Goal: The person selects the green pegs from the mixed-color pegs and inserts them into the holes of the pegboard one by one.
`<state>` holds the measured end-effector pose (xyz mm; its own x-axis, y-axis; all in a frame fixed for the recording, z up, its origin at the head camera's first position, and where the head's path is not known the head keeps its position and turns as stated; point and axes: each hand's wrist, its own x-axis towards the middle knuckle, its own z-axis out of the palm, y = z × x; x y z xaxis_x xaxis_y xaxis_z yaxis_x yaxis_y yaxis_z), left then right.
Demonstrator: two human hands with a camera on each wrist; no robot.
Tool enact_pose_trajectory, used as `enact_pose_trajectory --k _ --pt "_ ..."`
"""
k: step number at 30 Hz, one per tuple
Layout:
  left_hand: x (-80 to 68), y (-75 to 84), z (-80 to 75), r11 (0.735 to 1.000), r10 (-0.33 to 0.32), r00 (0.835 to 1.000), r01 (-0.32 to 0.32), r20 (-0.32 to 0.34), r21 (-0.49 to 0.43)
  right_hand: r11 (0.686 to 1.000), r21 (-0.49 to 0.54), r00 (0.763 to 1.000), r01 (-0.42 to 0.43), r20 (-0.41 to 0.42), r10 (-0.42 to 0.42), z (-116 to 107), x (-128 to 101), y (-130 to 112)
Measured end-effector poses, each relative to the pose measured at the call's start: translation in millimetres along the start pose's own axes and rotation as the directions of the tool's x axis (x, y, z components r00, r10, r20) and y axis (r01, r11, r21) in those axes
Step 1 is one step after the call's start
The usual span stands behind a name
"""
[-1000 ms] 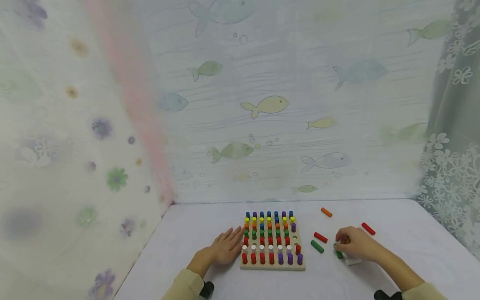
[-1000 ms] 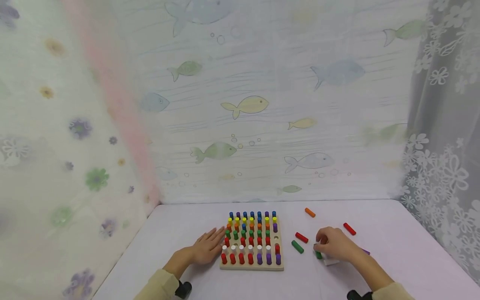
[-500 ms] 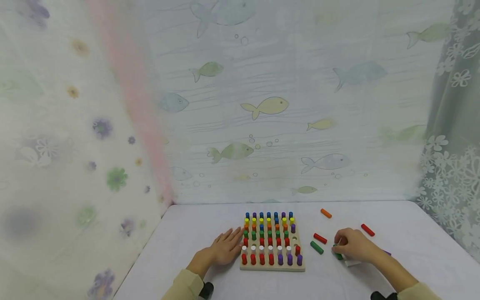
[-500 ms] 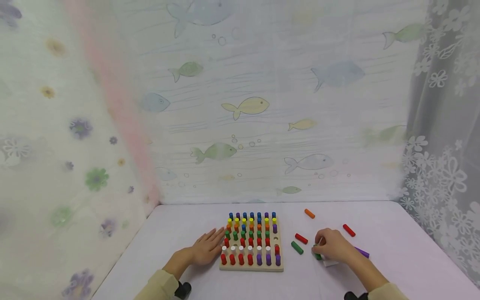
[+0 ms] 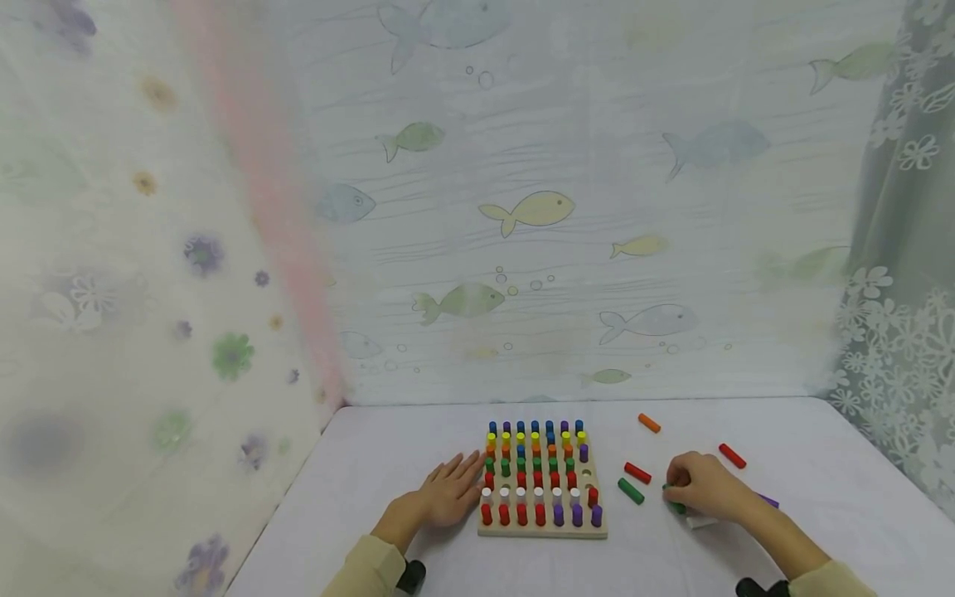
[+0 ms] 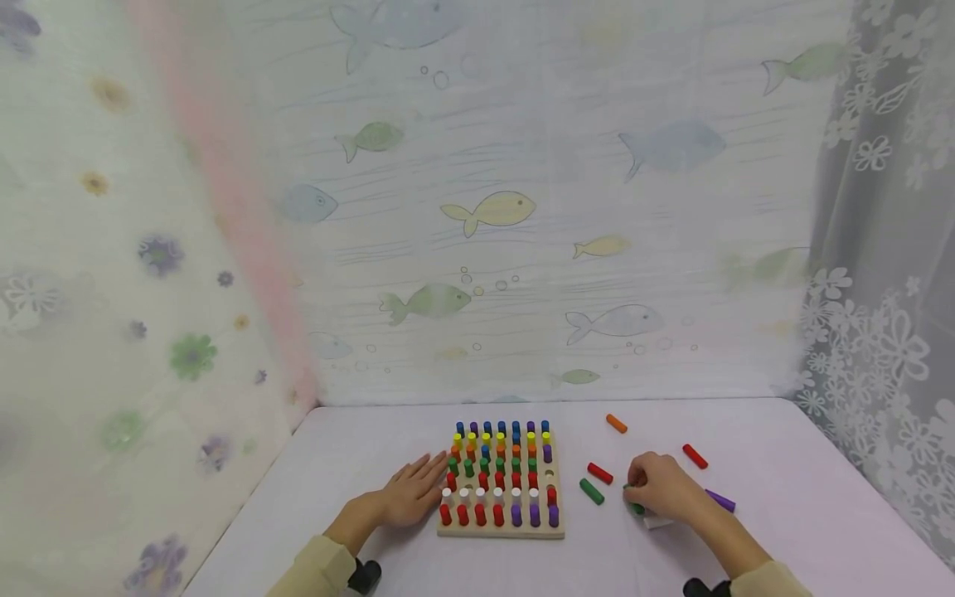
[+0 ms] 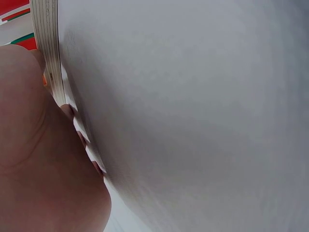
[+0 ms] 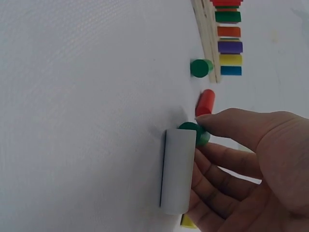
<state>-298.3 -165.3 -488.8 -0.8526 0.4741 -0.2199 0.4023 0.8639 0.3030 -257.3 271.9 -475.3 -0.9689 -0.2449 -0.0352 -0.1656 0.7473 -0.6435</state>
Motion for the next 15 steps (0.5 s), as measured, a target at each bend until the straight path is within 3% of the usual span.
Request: enact_pose_trajectory --k 15 --pt "1.1 -0.6 0.1 1.0 0.001 1.0 -0.001 -0.004 0.014 1.0 0.011 0.999 -0.022 -0.029 0.022 -7.8 0.7 4.4"
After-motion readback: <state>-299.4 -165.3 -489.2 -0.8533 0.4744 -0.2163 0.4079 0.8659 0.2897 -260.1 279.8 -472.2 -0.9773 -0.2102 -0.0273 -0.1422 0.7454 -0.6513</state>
